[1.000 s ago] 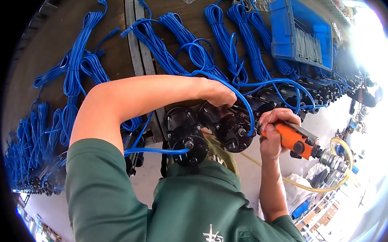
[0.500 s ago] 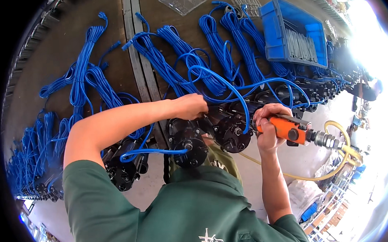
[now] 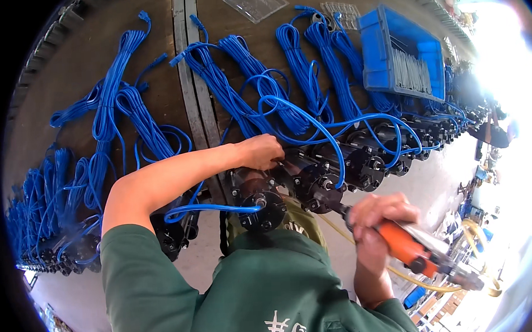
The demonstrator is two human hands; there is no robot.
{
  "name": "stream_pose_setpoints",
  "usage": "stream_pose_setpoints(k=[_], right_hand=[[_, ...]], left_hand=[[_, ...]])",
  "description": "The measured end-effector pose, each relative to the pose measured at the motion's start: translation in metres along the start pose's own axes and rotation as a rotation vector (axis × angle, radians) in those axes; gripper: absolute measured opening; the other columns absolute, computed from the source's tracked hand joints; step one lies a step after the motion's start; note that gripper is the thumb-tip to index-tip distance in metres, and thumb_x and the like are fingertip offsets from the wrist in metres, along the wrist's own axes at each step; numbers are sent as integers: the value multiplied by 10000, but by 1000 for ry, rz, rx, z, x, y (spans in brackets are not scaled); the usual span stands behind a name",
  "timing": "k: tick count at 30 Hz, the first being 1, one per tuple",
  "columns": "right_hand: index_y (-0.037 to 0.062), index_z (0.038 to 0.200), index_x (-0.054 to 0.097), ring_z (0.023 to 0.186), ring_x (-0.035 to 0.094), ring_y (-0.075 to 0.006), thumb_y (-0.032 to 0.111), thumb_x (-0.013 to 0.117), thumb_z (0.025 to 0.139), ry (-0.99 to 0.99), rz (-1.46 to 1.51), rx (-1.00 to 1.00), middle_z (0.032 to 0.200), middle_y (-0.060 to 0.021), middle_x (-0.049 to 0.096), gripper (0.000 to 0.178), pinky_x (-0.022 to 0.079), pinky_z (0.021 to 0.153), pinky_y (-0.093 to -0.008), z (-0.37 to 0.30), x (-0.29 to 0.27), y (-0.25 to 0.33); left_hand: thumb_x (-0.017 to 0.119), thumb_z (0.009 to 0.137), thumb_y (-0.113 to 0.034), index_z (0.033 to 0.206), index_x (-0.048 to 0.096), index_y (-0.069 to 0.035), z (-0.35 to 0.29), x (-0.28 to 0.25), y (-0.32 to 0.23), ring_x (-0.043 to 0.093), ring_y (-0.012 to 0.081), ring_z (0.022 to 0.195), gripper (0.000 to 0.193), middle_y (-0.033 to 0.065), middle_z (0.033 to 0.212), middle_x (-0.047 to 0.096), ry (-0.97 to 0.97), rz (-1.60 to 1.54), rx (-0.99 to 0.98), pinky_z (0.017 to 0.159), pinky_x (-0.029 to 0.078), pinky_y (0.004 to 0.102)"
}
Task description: The person assembles multiple pumps in a line by placing a black cap onto the motor housing and then using a pneumatic screwdriver to fasten it with long screws.
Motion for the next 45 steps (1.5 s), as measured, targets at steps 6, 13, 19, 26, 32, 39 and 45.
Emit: stream_pose_setpoints(k=[6, 13, 19, 26, 32, 39, 45], right_hand=[[2, 1080, 530, 585, 562, -161, 23, 658, 824, 212, -152, 38, 868, -132, 557, 287, 537, 596, -326, 2, 10, -49], [-25, 996, 581, 583, 596, -166, -3, 647, 781, 315, -166, -16, 807, -143, 592, 226, 558, 581, -322, 7, 15, -63], [-18, 943, 602, 613, 636, -178, -24, 638, 742, 357, -140, -59, 793, -147, 636, 205, 571, 602, -314, 10, 15, -68], [24, 860, 642, 640, 682, -182, -19, 656, 710, 420, -156, -30, 776, -96, 687, 156, 551, 625, -266, 14, 10, -65], [1, 1016, 657, 722, 641, -121, -29, 609, 782, 487, 148, 165, 867, -74, 679, 241, 525, 658, -250, 6, -1, -47], [-26, 1006, 607, 711, 637, -129, -43, 599, 795, 838, 386, 87, 886, -111, 656, 211, 540, 654, -255, -15, -32, -23], [-24, 1106, 526, 684, 568, -167, -77, 506, 775, 916, 424, 146, 907, -139, 581, 336, 519, 664, -322, -27, -12, -47]], left_hand=[[704, 691, -165, 730, 695, -32, 1, -4, 2, 654, 357, 734, 138, 157, 728, 670, 59, -14, 19, 642, 511, 447], [711, 690, -171, 721, 700, -35, 2, -4, 1, 652, 359, 730, 140, 162, 722, 676, 73, -24, 25, 651, 505, 451], [701, 698, -129, 776, 739, -46, 4, -11, -7, 670, 357, 767, 120, 158, 764, 699, 98, 12, -23, 680, 526, 447], [684, 800, -179, 861, 759, -28, 4, -123, -49, 713, 198, 670, 180, 110, 730, 727, 270, -40, -623, 643, 570, 340], [626, 943, -250, 974, 723, 9, -86, -175, -219, 695, 154, 771, 279, 76, 835, 714, -787, -157, -759, 668, 542, 266], [482, 1001, -82, 853, 553, -47, -43, 98, -319, 510, 112, 697, 167, 39, 750, 551, -2164, 247, -592, 635, 424, 243], [644, 881, -169, 1163, 622, -36, 73, 199, -225, 543, 367, 1106, 312, 110, 1186, 641, -1524, 447, -821, 965, 417, 483]])
Point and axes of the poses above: each hand's wrist, its own z-axis towards the middle knuckle, its own x-axis out of the palm, y = z × x, the point moved 2 cm from there along z, towards the middle knuckle
